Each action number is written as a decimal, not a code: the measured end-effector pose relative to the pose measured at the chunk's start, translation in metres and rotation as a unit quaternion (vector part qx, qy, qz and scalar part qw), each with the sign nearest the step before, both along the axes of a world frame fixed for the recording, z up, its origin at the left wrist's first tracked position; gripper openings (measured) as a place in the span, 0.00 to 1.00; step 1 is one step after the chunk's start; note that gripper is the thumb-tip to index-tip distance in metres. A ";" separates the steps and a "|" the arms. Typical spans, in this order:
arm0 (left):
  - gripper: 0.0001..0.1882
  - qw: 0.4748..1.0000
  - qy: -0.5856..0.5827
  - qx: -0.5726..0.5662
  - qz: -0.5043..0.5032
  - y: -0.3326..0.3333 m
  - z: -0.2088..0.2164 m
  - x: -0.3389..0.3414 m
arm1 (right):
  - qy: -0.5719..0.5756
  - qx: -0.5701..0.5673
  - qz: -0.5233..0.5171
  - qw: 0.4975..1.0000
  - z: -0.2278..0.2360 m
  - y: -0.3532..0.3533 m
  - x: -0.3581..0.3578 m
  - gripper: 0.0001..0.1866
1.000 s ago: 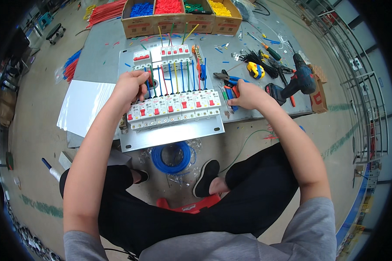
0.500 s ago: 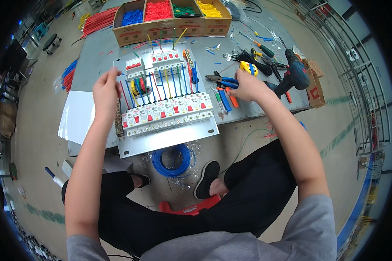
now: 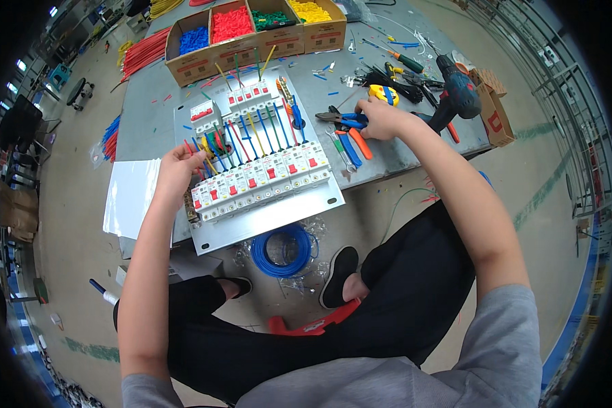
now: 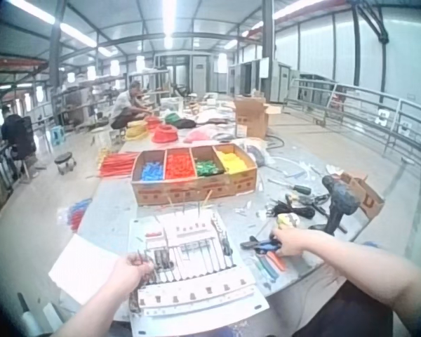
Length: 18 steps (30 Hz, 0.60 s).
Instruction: The person sits on a low stool and works on a metal electrical panel, using pliers and a screwdriver to strip, cut, and secure multiple colored wires into terminal blocks. The person repeatedly handles wires and tools to connect them to the circuit breakers.
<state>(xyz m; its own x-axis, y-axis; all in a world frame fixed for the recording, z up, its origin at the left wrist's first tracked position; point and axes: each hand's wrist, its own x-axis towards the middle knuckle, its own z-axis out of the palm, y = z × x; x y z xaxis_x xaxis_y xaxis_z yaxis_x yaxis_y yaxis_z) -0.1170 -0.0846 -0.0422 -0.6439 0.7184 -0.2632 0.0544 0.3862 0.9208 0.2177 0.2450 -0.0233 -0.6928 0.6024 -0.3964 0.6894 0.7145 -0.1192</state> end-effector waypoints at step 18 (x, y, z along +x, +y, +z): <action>0.10 0.996 -0.066 0.054 0.042 0.007 -0.007 -0.010 | -0.004 -0.004 0.001 1.000 0.000 0.004 -0.008 0.36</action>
